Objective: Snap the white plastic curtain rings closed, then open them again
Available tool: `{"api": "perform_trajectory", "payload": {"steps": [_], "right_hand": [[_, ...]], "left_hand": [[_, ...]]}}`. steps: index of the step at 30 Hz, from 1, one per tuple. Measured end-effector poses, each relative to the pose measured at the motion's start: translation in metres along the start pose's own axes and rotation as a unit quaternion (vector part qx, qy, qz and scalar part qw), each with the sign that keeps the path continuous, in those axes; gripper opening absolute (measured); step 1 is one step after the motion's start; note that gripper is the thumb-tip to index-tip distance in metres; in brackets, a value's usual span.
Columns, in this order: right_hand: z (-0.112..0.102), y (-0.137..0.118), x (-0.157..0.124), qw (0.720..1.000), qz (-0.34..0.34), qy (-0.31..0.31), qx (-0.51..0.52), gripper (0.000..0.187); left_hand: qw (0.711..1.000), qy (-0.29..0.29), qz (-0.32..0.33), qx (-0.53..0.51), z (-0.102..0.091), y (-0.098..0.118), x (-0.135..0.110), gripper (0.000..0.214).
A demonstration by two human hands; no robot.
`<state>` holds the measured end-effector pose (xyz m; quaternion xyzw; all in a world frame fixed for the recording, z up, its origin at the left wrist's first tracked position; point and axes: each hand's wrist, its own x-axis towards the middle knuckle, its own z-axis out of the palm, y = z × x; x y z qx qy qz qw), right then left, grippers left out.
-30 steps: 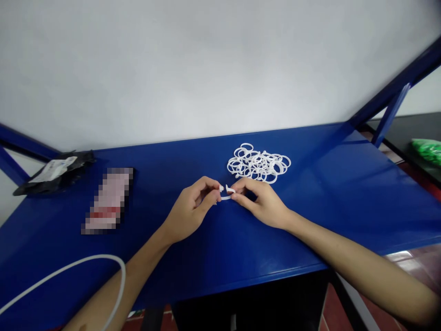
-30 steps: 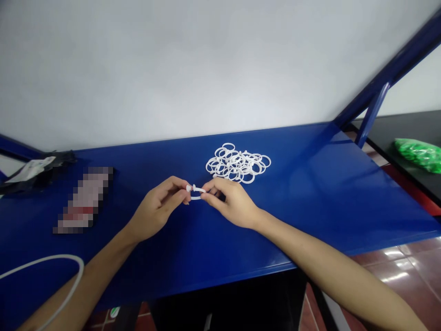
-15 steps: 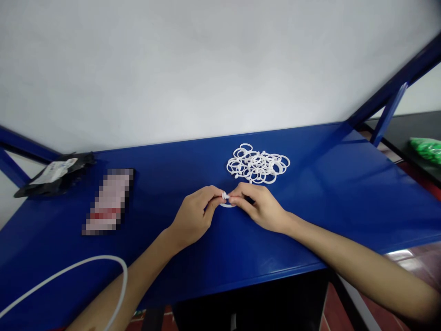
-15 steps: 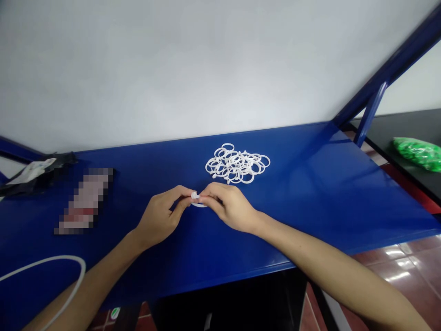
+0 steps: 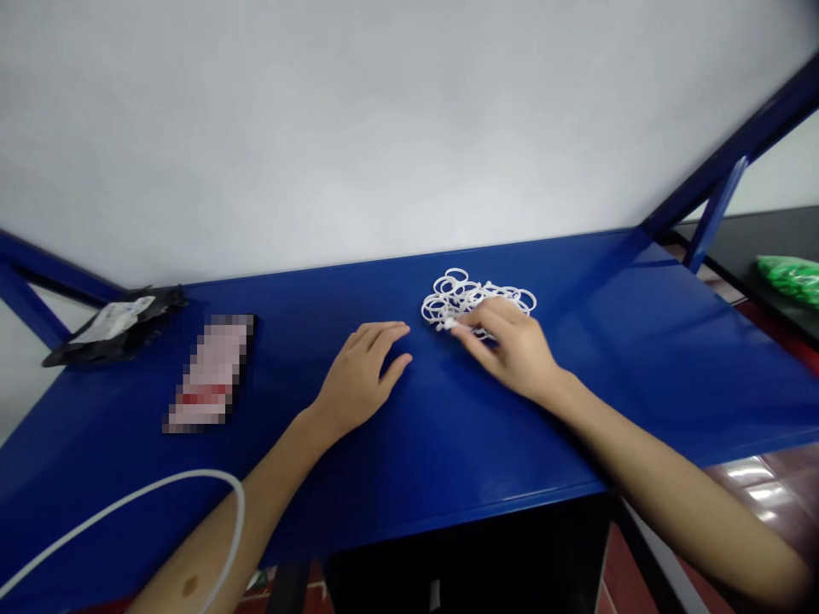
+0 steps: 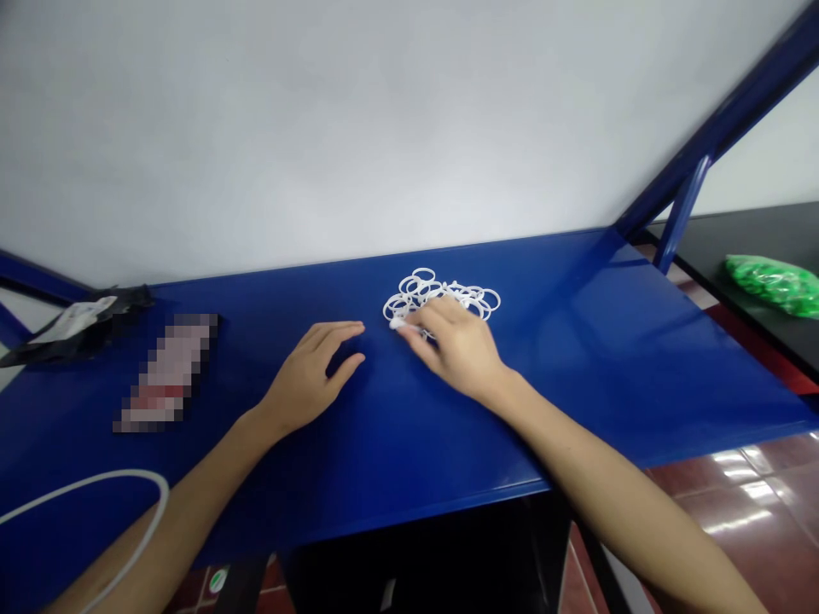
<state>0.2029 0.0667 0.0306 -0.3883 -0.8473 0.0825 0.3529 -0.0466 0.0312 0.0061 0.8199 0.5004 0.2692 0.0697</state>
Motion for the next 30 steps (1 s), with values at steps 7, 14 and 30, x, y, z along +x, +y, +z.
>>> {"api": "perform_trajectory", "payload": {"steps": [7, 14, 30], "right_hand": [[-0.011, 0.037, 0.006, 0.993, 0.033, 0.043, -0.108, 0.018], [0.005, 0.034, 0.003, 0.995, -0.015, -0.006, -0.100, 0.018], [0.015, -0.025, -0.012, 0.955, -0.106, -0.275, 0.013, 0.028]], "left_hand": [[0.989, -0.084, -0.103, 0.071, 0.005, -0.022, 0.000, 0.043], [0.989, -0.090, -0.086, 0.077, 0.003, -0.023, 0.000, 0.043], [0.987, -0.092, -0.053, 0.124, 0.004, -0.025, -0.001, 0.045]]}}
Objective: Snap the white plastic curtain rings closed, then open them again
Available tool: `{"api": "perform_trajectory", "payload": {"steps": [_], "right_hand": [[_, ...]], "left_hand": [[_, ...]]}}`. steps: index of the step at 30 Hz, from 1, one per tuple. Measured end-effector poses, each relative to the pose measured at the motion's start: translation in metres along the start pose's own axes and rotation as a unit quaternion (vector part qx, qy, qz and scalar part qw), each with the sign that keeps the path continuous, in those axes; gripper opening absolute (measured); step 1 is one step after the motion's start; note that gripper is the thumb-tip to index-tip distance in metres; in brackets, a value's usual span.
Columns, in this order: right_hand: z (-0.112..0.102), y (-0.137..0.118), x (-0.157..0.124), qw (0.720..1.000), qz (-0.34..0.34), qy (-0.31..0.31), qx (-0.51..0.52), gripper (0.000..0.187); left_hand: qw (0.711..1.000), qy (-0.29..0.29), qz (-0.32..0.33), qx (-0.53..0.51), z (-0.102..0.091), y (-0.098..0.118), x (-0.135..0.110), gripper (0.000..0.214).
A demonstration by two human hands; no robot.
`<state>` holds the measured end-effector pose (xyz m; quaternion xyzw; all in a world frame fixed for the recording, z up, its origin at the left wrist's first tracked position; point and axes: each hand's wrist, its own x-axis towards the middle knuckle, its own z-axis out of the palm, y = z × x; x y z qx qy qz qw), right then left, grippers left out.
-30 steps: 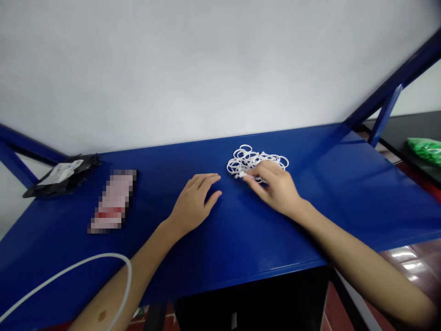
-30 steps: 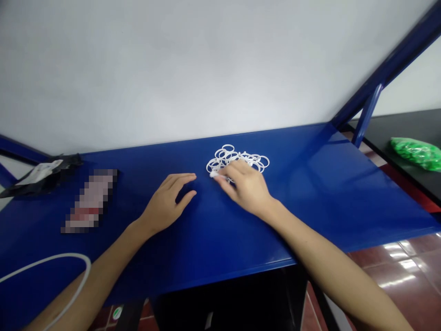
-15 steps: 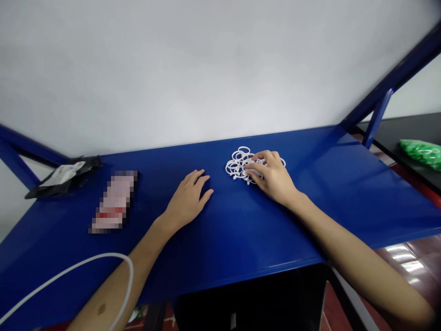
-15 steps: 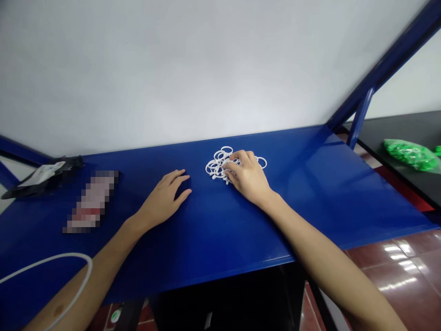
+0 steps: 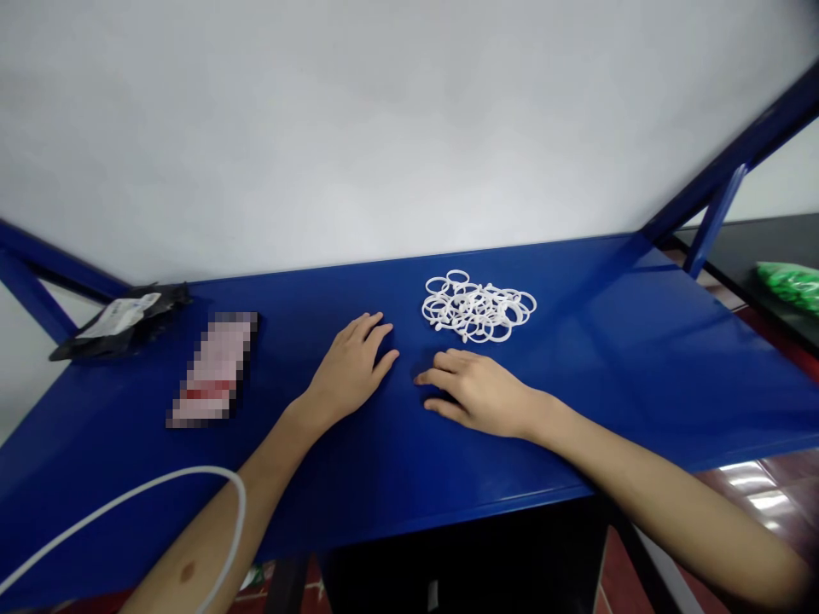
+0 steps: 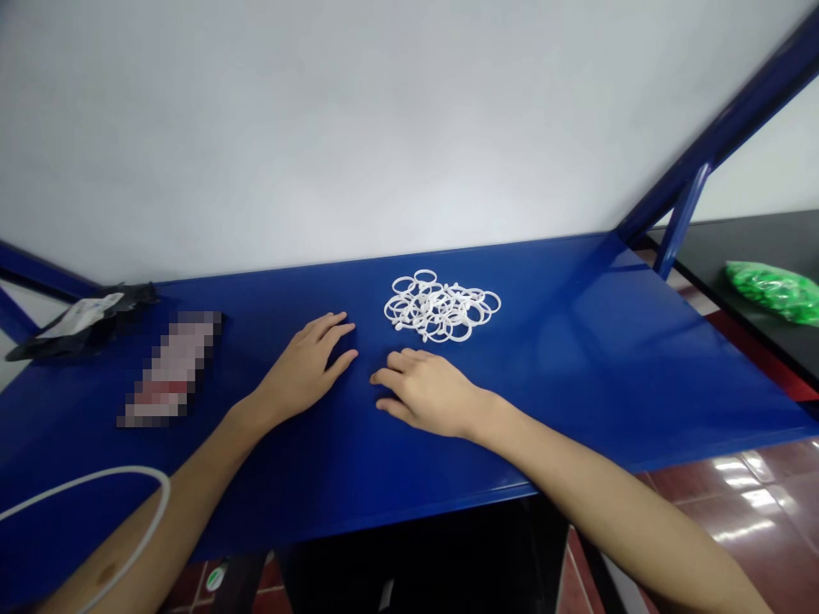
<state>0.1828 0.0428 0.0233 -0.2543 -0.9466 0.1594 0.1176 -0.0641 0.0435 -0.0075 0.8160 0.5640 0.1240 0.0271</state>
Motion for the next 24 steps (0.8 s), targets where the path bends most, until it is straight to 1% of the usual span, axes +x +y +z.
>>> {"api": "perform_trajectory", "payload": {"steps": [2, 8, 24], "right_hand": [[0.0026, -0.0004, 0.0008, 1.000, 0.008, -0.014, 0.003, 0.030], [0.0029, 0.0016, 0.0011, 1.000, 0.012, -0.007, 0.019, 0.029], [0.0019, 0.0006, 0.0006, 0.999, 0.020, -0.019, 0.017, 0.030]], "left_hand": [[1.000, -0.002, -0.001, 0.002, -0.0003, 0.0001, 0.0000, 0.045], [1.000, -0.001, 0.001, 0.006, 0.0004, -0.0002, 0.0000, 0.046], [1.000, -0.004, 0.011, 0.028, -0.0002, 0.0003, 0.0005, 0.047]]}}
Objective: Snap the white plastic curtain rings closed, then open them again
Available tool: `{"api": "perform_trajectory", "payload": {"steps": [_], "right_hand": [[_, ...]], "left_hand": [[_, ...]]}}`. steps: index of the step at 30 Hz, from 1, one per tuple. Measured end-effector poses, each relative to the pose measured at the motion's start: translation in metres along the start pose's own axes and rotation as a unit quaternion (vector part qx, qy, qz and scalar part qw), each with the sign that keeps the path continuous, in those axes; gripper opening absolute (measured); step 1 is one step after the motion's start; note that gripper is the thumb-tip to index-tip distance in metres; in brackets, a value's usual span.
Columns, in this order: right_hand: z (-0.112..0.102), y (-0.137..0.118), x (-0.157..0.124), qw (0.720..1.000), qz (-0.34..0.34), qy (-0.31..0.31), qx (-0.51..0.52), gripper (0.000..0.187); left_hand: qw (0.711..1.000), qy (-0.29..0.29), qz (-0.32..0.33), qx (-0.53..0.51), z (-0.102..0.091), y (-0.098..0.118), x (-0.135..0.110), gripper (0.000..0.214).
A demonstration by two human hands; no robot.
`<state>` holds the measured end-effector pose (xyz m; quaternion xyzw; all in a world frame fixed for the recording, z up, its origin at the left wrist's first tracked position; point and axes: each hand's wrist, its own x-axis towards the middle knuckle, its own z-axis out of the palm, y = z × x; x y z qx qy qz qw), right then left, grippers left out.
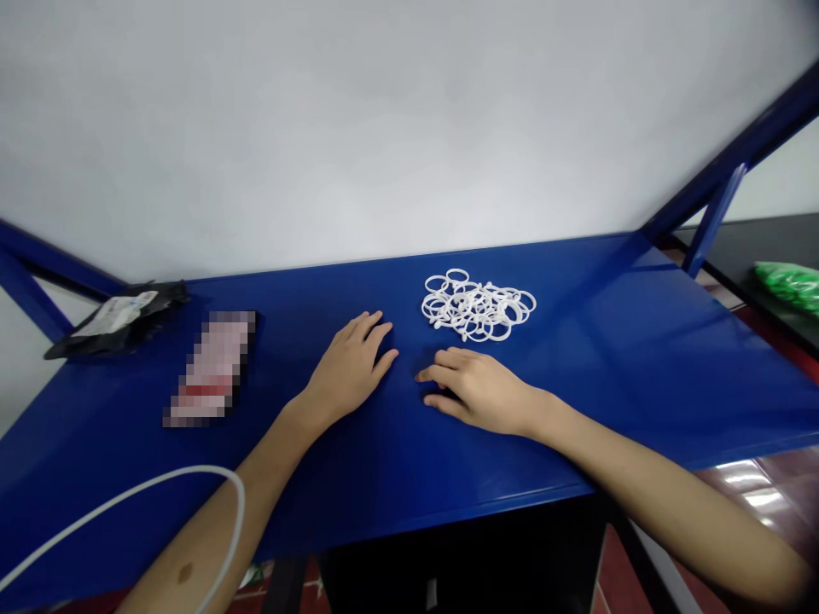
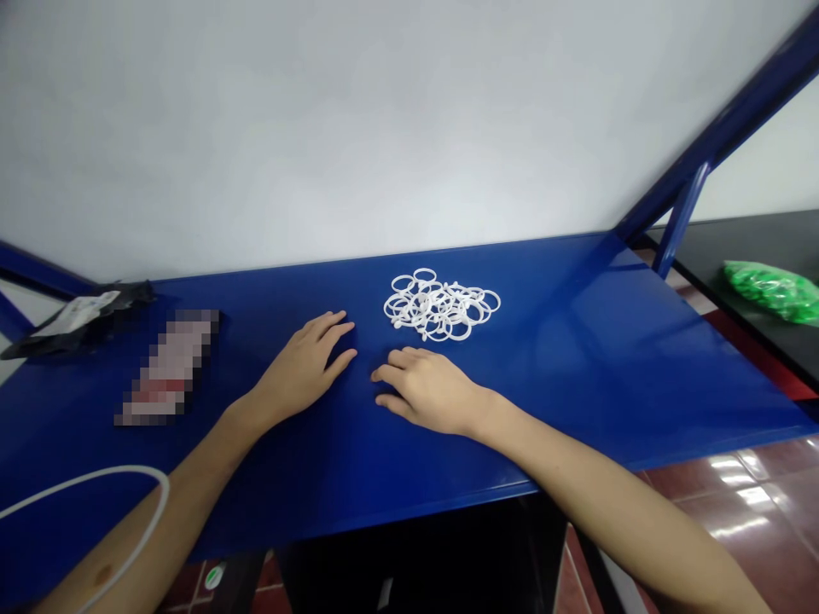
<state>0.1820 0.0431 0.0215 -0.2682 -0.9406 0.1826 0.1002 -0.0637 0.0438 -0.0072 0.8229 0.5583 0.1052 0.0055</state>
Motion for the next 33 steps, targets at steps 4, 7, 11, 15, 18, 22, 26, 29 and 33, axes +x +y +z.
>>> {"api": "perform_trajectory", "payload": {"steps": [4, 7, 11, 15, 18, 22, 26, 29, 33], "right_hand": [[0.000, 0.000, 0.000, 1.000, -0.001, 0.003, 0.000, 0.030], [0.000, 0.000, 0.000, 1.000, 0.000, 0.004, 0.001, 0.030], [-0.001, 0.000, 0.000, 1.000, -0.002, 0.009, 0.001, 0.029], [-0.001, 0.000, 0.000, 1.000, -0.001, 0.009, 0.001, 0.028], [-0.001, 0.000, -0.001, 1.000, 0.000, 0.009, 0.002, 0.028], [0.000, 0.001, -0.001, 1.000, 0.000, 0.013, -0.003, 0.027], [-0.001, 0.002, -0.001, 0.999, -0.005, 0.026, -0.023, 0.026], [-0.008, 0.005, -0.003, 0.993, 0.016, 0.082, -0.083, 0.027], [-0.025, 0.016, -0.009, 0.952, 0.106, 0.213, -0.194, 0.028]], "left_hand": [[1.000, -0.005, -0.002, 0.002, -0.001, 0.000, 0.000, 0.048], [1.000, -0.007, -0.003, 0.005, -0.001, 0.000, 0.000, 0.048], [1.000, -0.008, -0.003, 0.002, -0.001, 0.000, 0.000, 0.048], [1.000, -0.011, -0.007, -0.008, -0.001, 0.001, -0.001, 0.048], [1.000, -0.011, -0.008, -0.011, 0.000, 0.000, -0.001, 0.049], [1.000, -0.012, -0.005, -0.006, 0.000, 0.000, -0.001, 0.049], [1.000, -0.019, -0.005, 0.004, -0.001, 0.001, -0.001, 0.049], [1.000, -0.026, -0.008, 0.003, -0.003, 0.001, 0.000, 0.049], [0.999, -0.038, -0.010, -0.013, -0.005, 0.002, 0.000, 0.050]]}}
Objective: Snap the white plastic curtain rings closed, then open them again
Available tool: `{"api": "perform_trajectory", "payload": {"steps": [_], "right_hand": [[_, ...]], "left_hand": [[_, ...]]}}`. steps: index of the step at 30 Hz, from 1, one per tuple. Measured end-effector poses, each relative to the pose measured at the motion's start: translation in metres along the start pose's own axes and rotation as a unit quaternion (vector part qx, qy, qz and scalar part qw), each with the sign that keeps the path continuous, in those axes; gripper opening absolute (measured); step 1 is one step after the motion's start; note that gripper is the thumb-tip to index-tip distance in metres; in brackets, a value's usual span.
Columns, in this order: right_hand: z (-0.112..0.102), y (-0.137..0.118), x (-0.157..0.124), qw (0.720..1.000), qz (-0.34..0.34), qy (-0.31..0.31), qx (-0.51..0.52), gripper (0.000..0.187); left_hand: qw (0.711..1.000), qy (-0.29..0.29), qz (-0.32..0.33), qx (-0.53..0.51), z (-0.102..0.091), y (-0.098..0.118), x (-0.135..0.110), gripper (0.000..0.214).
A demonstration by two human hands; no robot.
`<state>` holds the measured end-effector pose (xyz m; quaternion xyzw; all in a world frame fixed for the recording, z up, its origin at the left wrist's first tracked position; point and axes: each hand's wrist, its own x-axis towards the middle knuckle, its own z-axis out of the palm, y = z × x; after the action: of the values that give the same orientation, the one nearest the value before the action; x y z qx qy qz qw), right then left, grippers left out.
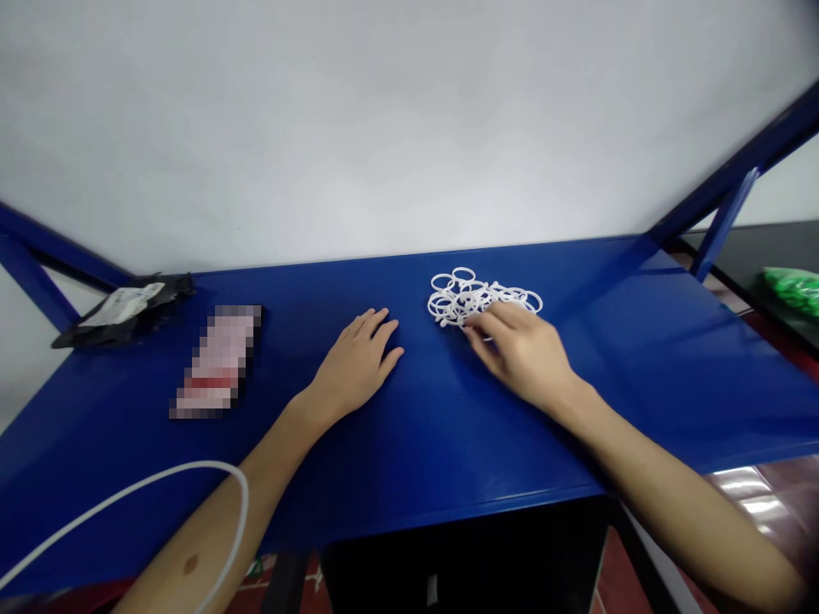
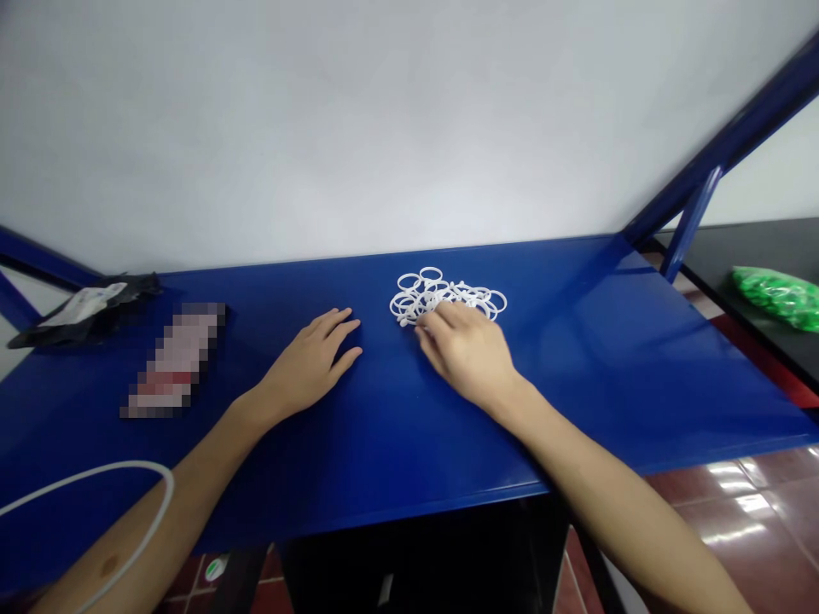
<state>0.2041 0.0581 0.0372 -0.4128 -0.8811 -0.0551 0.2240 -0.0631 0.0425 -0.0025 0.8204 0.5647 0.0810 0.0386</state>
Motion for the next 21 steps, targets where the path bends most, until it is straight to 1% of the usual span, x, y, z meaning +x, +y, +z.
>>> {"api": "perform_trajectory", "payload": {"steps": [1, 3, 6, 12, 16, 19, 21], "right_hand": [[-0.002, 0.005, 0.001, 0.999, 0.021, 0.020, -0.026, 0.027], [-0.005, 0.014, 0.001, 0.996, 0.052, 0.037, -0.069, 0.025], [-0.003, 0.022, 0.000, 0.993, 0.061, 0.028, -0.096, 0.022], [0.008, 0.027, 0.000, 0.994, 0.064, -0.005, -0.092, 0.022], [0.010, 0.027, 0.000, 0.993, 0.070, -0.018, -0.088, 0.022], [0.009, 0.025, 0.000, 0.994, 0.060, -0.004, -0.088, 0.024], [0.006, 0.021, 0.001, 0.996, 0.057, 0.022, -0.069, 0.023]], "left_hand": [[1.000, -0.002, -0.001, -0.004, 0.000, 0.000, 0.000, 0.051], [1.000, -0.001, -0.001, -0.007, 0.000, 0.000, 0.000, 0.050], [1.000, 0.006, 0.001, -0.005, 0.001, 0.000, 0.000, 0.050], [1.000, -0.005, -0.002, 0.006, -0.001, 0.001, -0.001, 0.051], [1.000, -0.010, -0.008, -0.001, -0.002, 0.001, 0.000, 0.050], [1.000, -0.006, -0.009, -0.011, 0.000, 0.000, 0.000, 0.050], [1.000, 0.014, -0.004, -0.026, 0.000, 0.001, 0.000, 0.046]]}}
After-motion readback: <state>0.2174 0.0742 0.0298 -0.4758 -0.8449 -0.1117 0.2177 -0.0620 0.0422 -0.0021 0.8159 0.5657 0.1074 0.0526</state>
